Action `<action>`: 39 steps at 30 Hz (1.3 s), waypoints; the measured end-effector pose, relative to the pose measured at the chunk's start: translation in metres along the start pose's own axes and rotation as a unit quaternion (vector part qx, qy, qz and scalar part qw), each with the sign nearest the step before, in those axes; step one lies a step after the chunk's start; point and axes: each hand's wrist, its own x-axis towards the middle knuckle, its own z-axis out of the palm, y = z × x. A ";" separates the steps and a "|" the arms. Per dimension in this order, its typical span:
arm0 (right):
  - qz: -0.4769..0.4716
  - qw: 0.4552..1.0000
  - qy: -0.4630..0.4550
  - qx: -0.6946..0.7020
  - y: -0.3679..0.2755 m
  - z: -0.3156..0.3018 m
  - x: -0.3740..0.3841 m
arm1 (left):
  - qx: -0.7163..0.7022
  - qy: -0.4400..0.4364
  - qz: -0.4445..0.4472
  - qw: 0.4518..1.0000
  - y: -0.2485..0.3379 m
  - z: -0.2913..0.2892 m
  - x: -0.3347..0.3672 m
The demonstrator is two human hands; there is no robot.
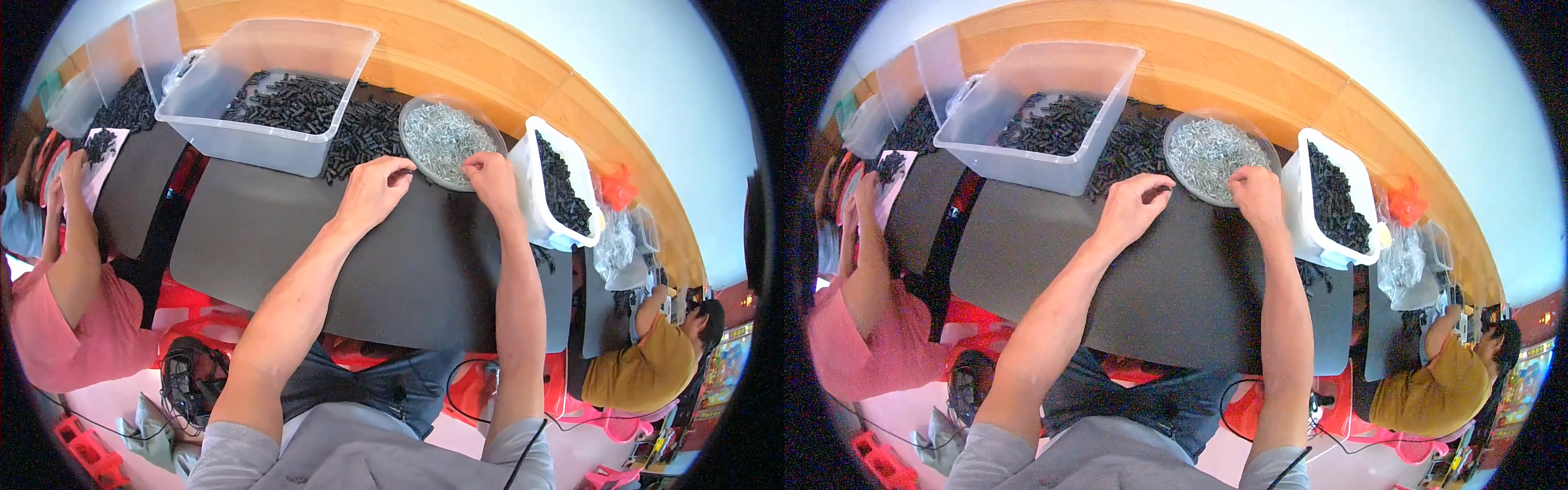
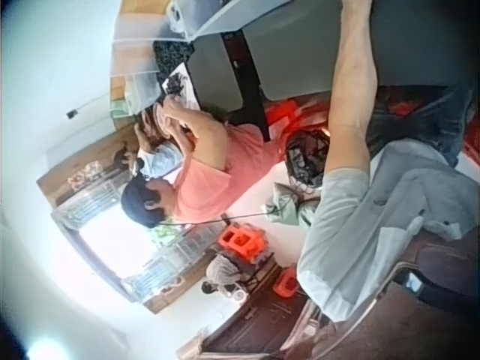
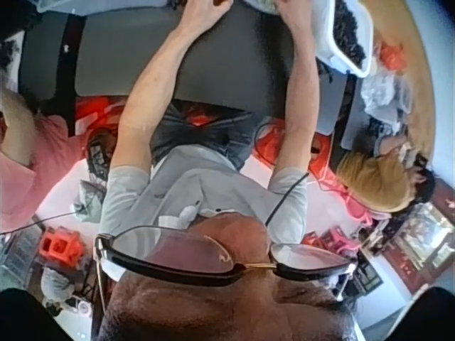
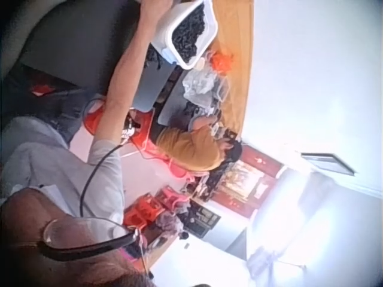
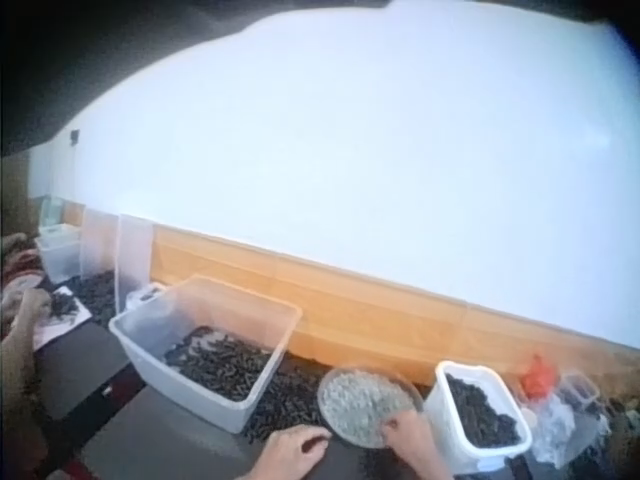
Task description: The person assembles small metal components into plastic tubes by hand at a workbench, creating finished assemblies.
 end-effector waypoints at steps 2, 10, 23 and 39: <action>-0.002 1.000 0.006 0.011 0.005 0.001 0.006 | 0.016 -0.001 0.038 0.999 0.002 -0.001 0.000; -0.004 1.000 0.005 -0.026 0.004 0.011 0.015 | -0.025 -0.016 -0.034 0.999 0.002 0.003 -0.001; 0.022 0.995 -0.026 0.099 0.001 -0.014 0.016 | -0.036 -0.041 -0.024 0.998 0.012 0.007 -0.002; -0.111 0.924 -0.203 0.304 -0.063 -0.020 -0.015 | -0.199 -0.063 -0.147 0.967 0.011 0.004 -0.001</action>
